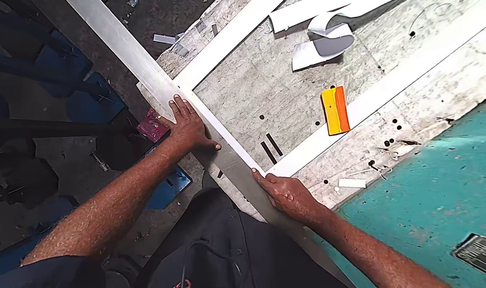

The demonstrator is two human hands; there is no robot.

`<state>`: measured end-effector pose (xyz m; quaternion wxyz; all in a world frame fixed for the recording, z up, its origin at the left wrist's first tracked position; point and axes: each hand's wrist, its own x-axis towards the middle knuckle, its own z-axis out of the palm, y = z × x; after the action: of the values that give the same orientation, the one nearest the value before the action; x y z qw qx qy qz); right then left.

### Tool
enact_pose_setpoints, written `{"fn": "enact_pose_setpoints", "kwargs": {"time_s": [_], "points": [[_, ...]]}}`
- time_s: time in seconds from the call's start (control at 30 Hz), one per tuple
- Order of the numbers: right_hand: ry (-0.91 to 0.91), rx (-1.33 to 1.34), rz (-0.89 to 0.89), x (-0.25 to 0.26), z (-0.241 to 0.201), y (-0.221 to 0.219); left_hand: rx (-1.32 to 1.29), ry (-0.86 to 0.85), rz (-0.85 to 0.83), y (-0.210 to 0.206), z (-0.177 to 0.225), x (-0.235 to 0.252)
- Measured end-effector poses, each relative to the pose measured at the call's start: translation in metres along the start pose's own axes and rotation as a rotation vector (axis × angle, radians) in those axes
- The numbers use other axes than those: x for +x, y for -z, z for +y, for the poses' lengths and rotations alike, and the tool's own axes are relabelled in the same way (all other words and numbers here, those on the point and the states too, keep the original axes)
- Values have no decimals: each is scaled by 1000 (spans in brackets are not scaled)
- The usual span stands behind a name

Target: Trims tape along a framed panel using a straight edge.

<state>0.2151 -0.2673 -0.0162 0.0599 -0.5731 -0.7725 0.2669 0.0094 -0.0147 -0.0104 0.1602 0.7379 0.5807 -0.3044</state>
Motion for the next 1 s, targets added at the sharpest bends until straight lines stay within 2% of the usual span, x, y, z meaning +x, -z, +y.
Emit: {"fn": "enact_pose_setpoints", "kwargs": {"time_s": [0.47,1.0], "points": [[-25,22,52,-47,1,-11,8,7,-7,3,1,0],[-52,35,71,-65,0,-17,29,11,30,-2,0,1]]}}
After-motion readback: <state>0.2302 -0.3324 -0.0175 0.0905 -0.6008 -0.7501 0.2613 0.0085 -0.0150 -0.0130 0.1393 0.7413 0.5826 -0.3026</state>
